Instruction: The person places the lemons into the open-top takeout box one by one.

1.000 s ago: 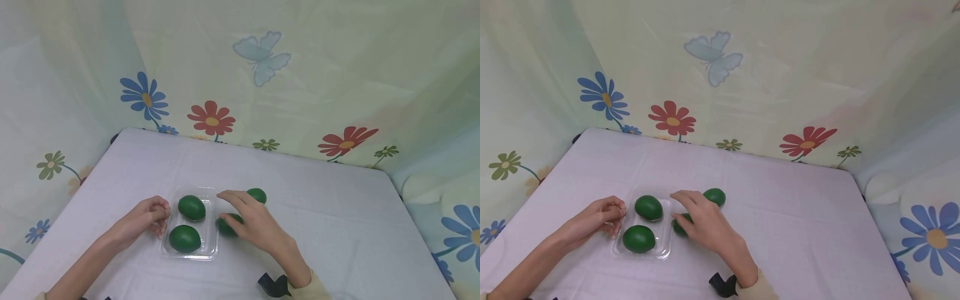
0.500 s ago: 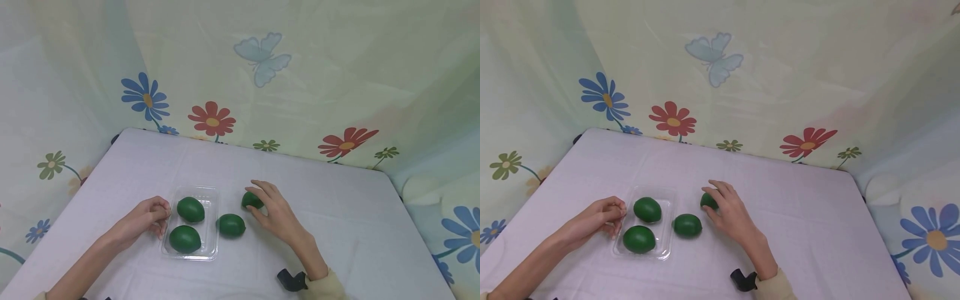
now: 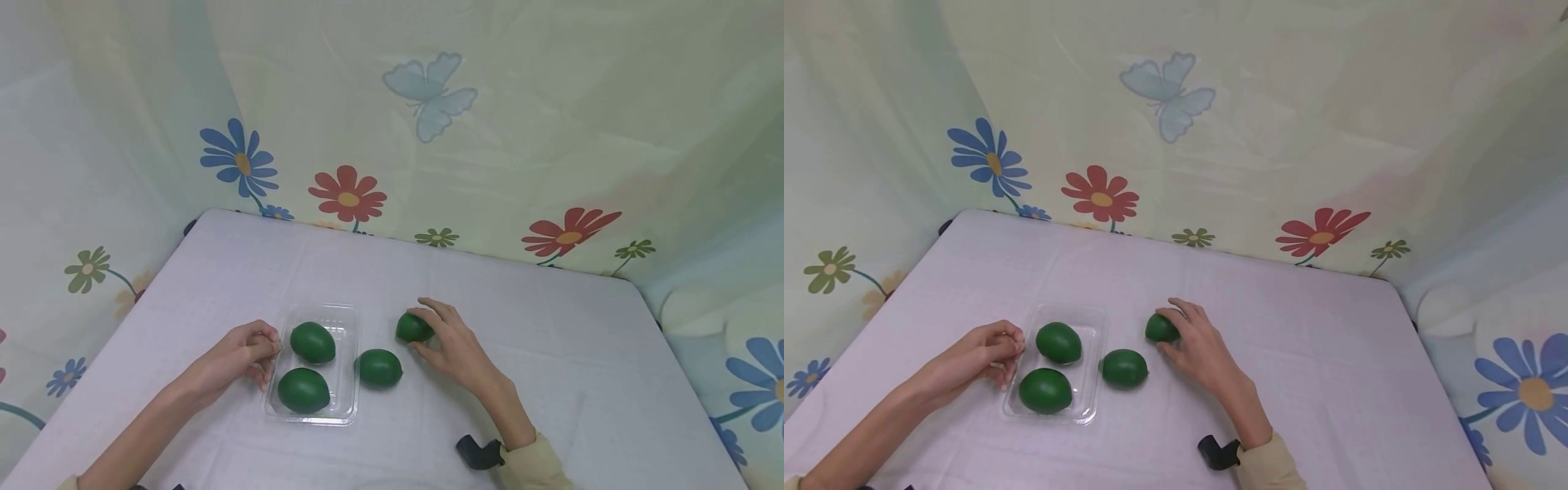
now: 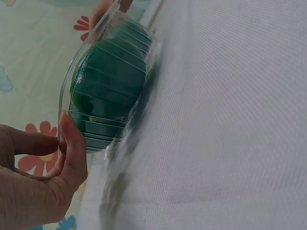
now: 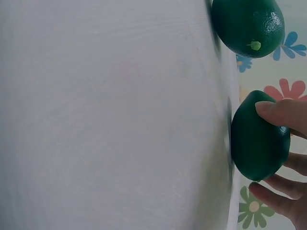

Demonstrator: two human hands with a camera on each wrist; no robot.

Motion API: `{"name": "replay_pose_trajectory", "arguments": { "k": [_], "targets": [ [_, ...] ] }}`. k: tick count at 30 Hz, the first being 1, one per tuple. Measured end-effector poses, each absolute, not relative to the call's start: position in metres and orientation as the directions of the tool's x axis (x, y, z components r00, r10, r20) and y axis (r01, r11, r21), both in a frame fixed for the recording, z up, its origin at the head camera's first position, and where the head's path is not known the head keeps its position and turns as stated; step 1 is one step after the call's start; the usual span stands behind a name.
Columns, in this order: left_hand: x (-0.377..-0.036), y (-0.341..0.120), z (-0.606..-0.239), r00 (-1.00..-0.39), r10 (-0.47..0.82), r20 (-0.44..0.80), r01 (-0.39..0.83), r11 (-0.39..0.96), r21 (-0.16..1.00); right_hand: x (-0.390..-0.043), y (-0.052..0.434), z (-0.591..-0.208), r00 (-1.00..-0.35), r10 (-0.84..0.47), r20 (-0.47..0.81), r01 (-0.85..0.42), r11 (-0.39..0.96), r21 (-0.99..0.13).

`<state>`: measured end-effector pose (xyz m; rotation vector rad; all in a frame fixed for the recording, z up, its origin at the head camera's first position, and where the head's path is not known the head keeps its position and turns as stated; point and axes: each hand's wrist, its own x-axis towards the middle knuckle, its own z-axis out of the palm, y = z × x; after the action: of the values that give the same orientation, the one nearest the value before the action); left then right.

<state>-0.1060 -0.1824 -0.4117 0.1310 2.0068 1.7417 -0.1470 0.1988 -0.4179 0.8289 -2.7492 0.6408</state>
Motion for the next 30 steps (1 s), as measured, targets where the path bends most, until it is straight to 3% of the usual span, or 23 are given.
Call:
{"name": "replay_pose_trajectory", "arguments": {
  "k": [30],
  "targets": [
    [-0.1064, -0.1821, -0.4124, -0.883, 0.355, -0.306, -0.255, 0.184, 0.949, -0.1486, 0.1968, -0.4234, -0.816, -0.463, 0.346, -0.568, 0.753, -0.332]
  ]
}}
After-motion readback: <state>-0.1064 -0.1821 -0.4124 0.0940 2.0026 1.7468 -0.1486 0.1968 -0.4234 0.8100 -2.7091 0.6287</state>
